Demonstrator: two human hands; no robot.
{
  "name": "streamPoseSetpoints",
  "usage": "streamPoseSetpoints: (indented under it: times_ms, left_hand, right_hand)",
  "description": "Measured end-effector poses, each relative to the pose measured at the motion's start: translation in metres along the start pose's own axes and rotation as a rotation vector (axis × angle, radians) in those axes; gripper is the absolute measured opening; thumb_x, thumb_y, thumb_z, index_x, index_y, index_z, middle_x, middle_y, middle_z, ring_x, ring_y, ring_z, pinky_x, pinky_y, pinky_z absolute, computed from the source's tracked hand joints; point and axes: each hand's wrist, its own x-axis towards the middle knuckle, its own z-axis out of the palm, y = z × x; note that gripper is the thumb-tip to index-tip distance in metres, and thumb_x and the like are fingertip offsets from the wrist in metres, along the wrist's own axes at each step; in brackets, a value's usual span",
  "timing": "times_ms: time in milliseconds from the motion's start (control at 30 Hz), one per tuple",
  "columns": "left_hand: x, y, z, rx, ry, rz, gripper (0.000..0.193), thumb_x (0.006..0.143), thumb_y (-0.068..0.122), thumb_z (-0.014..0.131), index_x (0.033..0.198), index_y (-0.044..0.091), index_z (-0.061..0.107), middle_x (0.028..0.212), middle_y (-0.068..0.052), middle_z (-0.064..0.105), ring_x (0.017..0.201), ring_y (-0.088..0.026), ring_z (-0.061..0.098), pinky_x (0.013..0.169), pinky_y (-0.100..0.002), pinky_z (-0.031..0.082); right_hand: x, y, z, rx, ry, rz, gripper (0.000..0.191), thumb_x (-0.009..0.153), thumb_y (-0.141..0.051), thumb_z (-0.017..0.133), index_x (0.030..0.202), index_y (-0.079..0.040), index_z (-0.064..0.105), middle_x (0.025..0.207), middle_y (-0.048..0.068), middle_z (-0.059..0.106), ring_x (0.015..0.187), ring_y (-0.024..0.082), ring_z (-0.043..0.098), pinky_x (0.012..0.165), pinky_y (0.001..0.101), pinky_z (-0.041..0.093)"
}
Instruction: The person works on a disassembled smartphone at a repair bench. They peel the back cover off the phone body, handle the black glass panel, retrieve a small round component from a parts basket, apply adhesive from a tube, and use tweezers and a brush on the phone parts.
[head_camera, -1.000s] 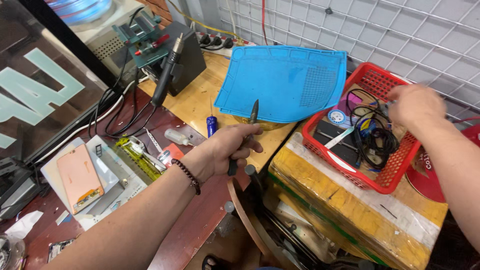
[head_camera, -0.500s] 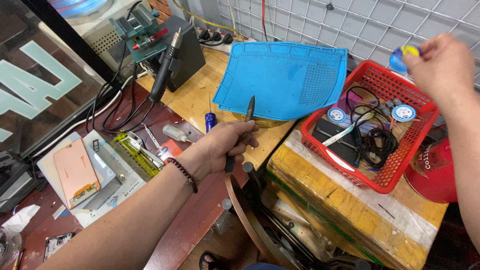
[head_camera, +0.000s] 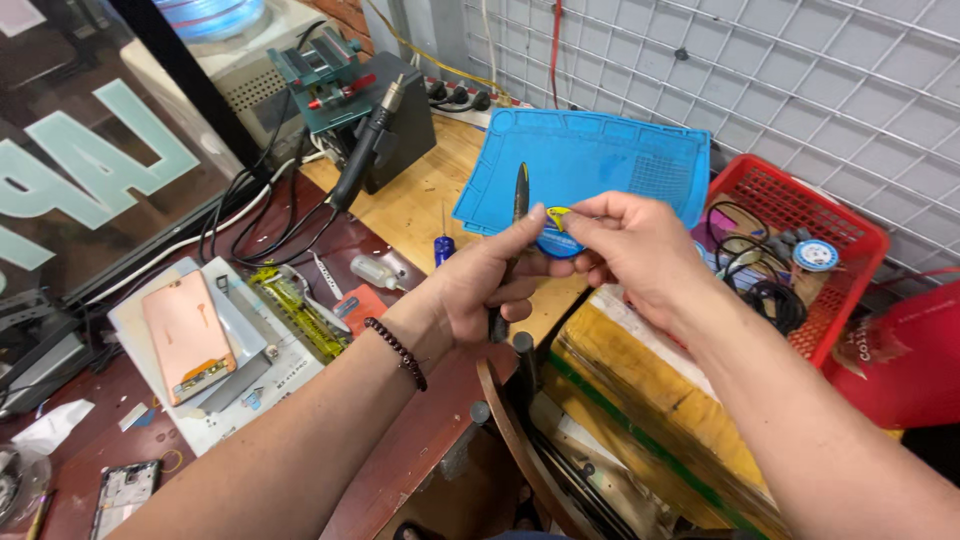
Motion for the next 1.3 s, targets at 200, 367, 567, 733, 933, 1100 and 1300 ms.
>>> streamPoseSetpoints:
  times_ms: [200, 367, 567, 733, 933, 1100, 1300]
  left_hand:
    - [-0.015, 0.002, -0.038, -0.010, 0.226, -0.001, 0.046, 0.099, 0.048, 0.056, 0.118, 0.006, 0.061, 0.095, -0.007, 0.071, 0.040, -0.004, 0.027, 0.038, -0.023, 0.031]
    - [-0.017, 0.007, -0.051, 0.028, 0.324, 0.020, 0.044, 0.100, 0.043, 0.056, 0.120, 0.004, 0.059, 0.099, -0.012, 0.072, 0.041, -0.005, 0.027, 0.039, -0.025, 0.034]
    - [-0.014, -0.001, -0.033, -0.065, 0.144, 0.006, 0.055, 0.096, 0.056, 0.058, 0.120, 0.006, 0.058, 0.106, -0.010, 0.071, 0.039, -0.004, 0.026, 0.039, -0.023, 0.036]
    - [-0.006, -0.007, -0.040, 0.007, 0.347, 0.056, 0.042, 0.094, 0.041, 0.065, 0.113, 0.004, 0.065, 0.099, -0.011, 0.076, 0.042, -0.006, 0.033, 0.040, -0.025, 0.037]
    - [0.053, -0.041, -0.016, 0.309, 0.323, 0.055, 0.034, 0.086, 0.010, 0.072, 0.119, 0.003, 0.075, 0.067, -0.002, 0.046, 0.050, -0.010, 0.042, 0.047, -0.027, 0.050]
    - [0.113, -0.048, 0.023, 0.432, 0.291, 0.130, 0.036, 0.084, 0.007, 0.064, 0.119, 0.002, 0.073, 0.068, 0.001, 0.058, 0.054, -0.012, 0.054, 0.050, -0.030, 0.054]
    - [0.114, -0.032, 0.055, 0.564, 0.286, 0.106, 0.056, 0.085, 0.010, 0.066, 0.138, 0.002, 0.053, 0.075, -0.006, 0.066, 0.045, -0.016, 0.046, 0.040, -0.033, 0.040]
  right_hand:
    - [0.010, 0.005, 0.009, 0.115, 0.143, -0.097, 0.021, 0.094, -0.022, 0.070, 0.108, -0.006, 0.070, 0.091, 0.001, 0.071, 0.070, 0.010, 0.063, 0.057, 0.0259, 0.048]
    - [0.010, -0.015, -0.031, 0.159, 0.310, -0.134, 0.021, 0.096, -0.022, 0.068, 0.110, -0.007, 0.066, 0.093, 0.001, 0.070, 0.073, 0.010, 0.064, 0.060, 0.0260, 0.053]
    - [-0.010, -0.006, 0.037, 0.059, 0.073, -0.091, 0.022, 0.094, -0.020, 0.070, 0.109, -0.005, 0.065, 0.088, 0.009, 0.072, 0.070, 0.016, 0.066, 0.055, 0.0291, 0.049]
    - [-0.024, -0.014, 0.026, 0.360, -0.073, 0.023, 0.020, 0.095, -0.022, 0.064, 0.110, -0.009, 0.062, 0.094, 0.006, 0.073, 0.075, 0.017, 0.072, 0.059, 0.0305, 0.056]
    - [-0.022, -0.002, -0.048, 0.389, 0.016, -0.041, 0.018, 0.100, -0.023, 0.061, 0.112, -0.011, 0.062, 0.097, 0.004, 0.072, 0.076, 0.019, 0.070, 0.060, 0.0331, 0.055]
    - [-0.030, 0.017, -0.124, 0.584, 0.342, -0.027, 0.015, 0.104, -0.017, 0.065, 0.117, -0.011, 0.061, 0.106, 0.003, 0.072, 0.089, 0.013, 0.071, 0.075, 0.0299, 0.058]
    - [-0.053, 0.018, -0.140, 0.458, 0.399, 0.013, 0.019, 0.098, -0.019, 0.063, 0.115, -0.010, 0.060, 0.099, 0.003, 0.071, 0.080, 0.014, 0.070, 0.064, 0.0294, 0.054]
